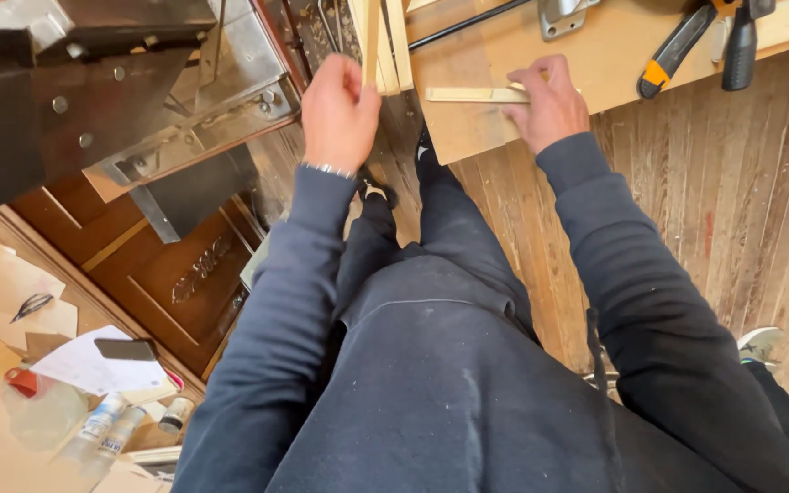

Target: Assembling wooden picture frames using a joining machine and miter saw.

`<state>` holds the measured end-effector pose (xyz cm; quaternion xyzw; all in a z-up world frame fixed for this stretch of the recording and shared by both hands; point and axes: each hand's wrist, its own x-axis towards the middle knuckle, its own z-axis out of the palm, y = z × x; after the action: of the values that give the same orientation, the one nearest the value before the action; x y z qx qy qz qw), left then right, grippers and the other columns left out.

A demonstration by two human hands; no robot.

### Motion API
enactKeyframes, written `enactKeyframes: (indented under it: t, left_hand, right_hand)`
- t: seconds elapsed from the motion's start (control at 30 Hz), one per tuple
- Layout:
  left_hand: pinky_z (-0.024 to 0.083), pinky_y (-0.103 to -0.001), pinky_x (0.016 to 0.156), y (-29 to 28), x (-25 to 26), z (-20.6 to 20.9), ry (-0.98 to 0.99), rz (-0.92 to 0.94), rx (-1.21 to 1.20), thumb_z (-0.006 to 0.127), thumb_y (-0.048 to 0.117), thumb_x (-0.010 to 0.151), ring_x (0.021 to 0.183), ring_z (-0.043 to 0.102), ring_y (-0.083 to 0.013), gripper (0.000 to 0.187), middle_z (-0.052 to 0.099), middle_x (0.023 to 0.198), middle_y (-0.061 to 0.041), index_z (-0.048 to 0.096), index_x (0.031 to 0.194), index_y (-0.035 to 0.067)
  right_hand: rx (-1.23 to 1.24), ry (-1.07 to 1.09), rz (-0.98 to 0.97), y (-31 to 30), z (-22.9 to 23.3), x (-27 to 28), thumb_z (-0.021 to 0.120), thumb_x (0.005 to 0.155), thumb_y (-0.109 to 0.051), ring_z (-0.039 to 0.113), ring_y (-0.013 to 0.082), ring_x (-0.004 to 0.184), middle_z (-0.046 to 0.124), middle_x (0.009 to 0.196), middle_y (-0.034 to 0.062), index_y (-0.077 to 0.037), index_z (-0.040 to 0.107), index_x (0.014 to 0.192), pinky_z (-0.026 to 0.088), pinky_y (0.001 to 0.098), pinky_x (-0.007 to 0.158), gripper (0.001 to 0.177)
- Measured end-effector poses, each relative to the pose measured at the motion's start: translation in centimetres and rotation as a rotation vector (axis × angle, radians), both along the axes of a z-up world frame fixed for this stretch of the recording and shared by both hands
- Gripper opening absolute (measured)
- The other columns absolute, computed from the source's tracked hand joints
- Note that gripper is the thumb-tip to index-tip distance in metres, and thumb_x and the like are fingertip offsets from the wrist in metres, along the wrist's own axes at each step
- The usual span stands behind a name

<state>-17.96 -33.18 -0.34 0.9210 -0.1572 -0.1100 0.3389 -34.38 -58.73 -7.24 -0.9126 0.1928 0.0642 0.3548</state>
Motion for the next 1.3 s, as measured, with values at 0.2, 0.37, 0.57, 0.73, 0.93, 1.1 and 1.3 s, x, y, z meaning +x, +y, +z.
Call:
enactKeyframes:
  t: [0.2,0.37,0.57,0.73,0.93,1.1,1.3]
  left_hand:
    - [0.053,-0.032,0.069,5.4,-5.6,2.8,0.367,0.072,-0.075,0.071,0.011,0.089,0.074,0.066,-0.0196,0.017,0.065,0.082,-0.011,0.056,0.092,0.003]
    - [0.053,-0.029,0.074,7.1,-9.2,3.3,0.593,0.042,-0.325,0.062,0.004,0.092,0.083,0.061,-0.0136,0.010,0.069,0.094,-0.007,0.053,0.088,0.002]
    - [0.052,-0.031,0.075,7.3,-9.7,4.2,0.593,-0.051,-0.308,0.066,0.000,0.082,0.085,0.060,-0.0135,0.015,0.066,0.092,-0.010,0.054,0.091,0.001]
    - [0.053,-0.031,0.068,7.6,-9.8,4.8,0.720,-0.009,-0.295,0.064,0.003,0.081,0.080,0.065,-0.0121,0.016,0.076,0.093,-0.007,0.048,0.077,0.001]
    - [0.052,-0.031,0.066,7.5,-9.5,5.7,0.697,0.006,-0.194,0.065,0.005,0.079,0.071,0.063,-0.0134,0.005,0.075,0.083,-0.005,0.066,0.083,0.001]
    - [0.053,-0.030,0.073,8.7,-10.5,3.4,0.623,0.025,-0.288,0.063,0.002,0.081,0.077,0.065,-0.0145,0.011,0.071,0.084,-0.005,0.071,0.088,0.001]
    - [0.052,-0.026,0.071,8.7,-10.6,2.2,0.759,0.239,-0.707,0.054,-0.004,0.084,0.075,0.064,-0.0125,0.032,0.066,0.083,-0.003,0.053,0.114,0.006]
  right_hand:
    - [0.027,-0.073,0.152,0.8,-1.4,0.6,0.088,0.087,-0.014,0.063,0.0373,0.102,0.057,0.117,0.0147,-0.006,0.069,0.124,0.053,0.0453,0.087,0.043]
    - [-0.020,-0.075,0.176,0.1,-1.7,0.7,0.087,0.092,-0.019,0.061,0.0348,0.105,0.059,0.113,0.0126,-0.007,0.070,0.121,0.052,0.0439,0.088,0.036]
    - [-0.048,-0.131,0.273,2.2,-2.3,2.1,0.088,0.090,-0.022,0.060,0.0321,0.104,0.058,0.112,0.0109,-0.010,0.075,0.114,0.051,0.0429,0.089,0.030]
    - [-0.081,-0.145,0.310,3.5,-3.6,2.6,0.089,0.085,-0.021,0.059,0.0325,0.103,0.058,0.110,0.0108,-0.010,0.075,0.108,0.050,0.0439,0.089,0.029]
    - [-0.096,-0.160,0.342,3.6,-4.1,2.4,0.084,0.088,-0.013,0.060,0.0324,0.104,0.060,0.108,0.0100,-0.008,0.072,0.105,0.050,0.0441,0.091,0.021]
    - [0.030,-0.197,0.298,3.8,-0.9,2.4,0.082,0.094,-0.012,0.065,0.0329,0.097,0.067,0.103,0.0120,-0.004,0.071,0.108,0.053,0.0428,0.088,0.020]
    - [0.646,0.052,0.021,6.6,3.2,1.1,0.079,0.096,-0.018,0.067,0.0096,0.086,0.074,0.101,0.0053,-0.001,0.071,0.118,0.056,0.0268,0.078,0.029]
